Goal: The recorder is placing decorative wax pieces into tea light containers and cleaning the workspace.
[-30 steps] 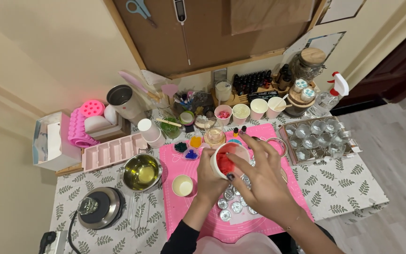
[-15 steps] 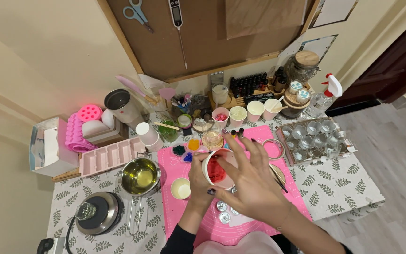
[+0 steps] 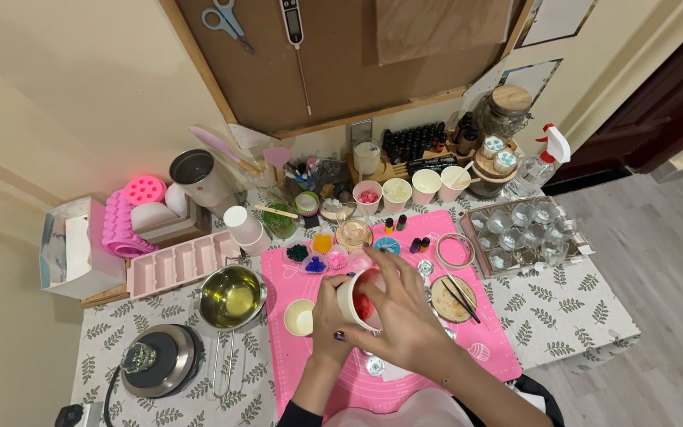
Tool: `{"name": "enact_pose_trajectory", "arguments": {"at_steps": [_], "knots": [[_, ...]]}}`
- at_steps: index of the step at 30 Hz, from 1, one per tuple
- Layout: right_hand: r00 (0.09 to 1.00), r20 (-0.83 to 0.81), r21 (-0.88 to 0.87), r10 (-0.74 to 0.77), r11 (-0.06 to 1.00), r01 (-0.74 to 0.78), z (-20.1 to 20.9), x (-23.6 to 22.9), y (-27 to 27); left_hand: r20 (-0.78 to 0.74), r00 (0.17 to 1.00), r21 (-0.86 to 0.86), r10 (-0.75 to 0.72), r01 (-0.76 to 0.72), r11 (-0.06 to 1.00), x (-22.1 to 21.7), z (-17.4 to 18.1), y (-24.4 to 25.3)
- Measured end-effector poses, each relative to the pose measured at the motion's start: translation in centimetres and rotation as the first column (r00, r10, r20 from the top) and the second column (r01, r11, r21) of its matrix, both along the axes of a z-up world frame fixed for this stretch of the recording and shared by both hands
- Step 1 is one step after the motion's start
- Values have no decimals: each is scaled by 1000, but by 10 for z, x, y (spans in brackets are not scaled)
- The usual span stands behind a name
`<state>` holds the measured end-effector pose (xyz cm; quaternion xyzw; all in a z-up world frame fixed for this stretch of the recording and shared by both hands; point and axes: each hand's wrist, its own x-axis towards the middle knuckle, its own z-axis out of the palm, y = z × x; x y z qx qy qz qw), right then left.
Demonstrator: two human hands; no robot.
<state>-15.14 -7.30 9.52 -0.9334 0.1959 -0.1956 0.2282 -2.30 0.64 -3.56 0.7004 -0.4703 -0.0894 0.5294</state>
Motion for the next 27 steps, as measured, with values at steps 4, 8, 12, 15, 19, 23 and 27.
{"name": "enact_pose_trajectory", "arguments": {"at_steps": [4, 8, 12, 15, 19, 23, 27], "knots": [[1000, 18, 23, 0, 1000, 0, -8, -1, 2, 107, 994, -18, 4, -2, 1000, 1, 14, 2], [999, 20, 6, -32, 999, 32, -8, 1, 4, -31, 999, -56, 13, -15, 998, -1, 16, 4], [999, 30, -24, -16, 1000, 17, 1, -3, 8, -63, 992, 4, 106, -106, 994, -1, 15, 5], [996, 81, -63, -24, 998, 29, 4, -5, 11, -210, 968, 3, 140, -142, 990, 1, 2, 5], [997, 70, -76, -36, 996, 41, 17, -5, 14, -211, 968, -2, 135, -138, 990, -4, 15, 2], [996, 78, -47, -38, 998, 42, 26, -6, 12, -214, 974, -59, 78, -93, 994, -7, 40, 3], [997, 73, 82, -18, 997, 12, 23, -6, 7, -104, 994, -107, 36, -47, 993, -8, 34, 4]]}}
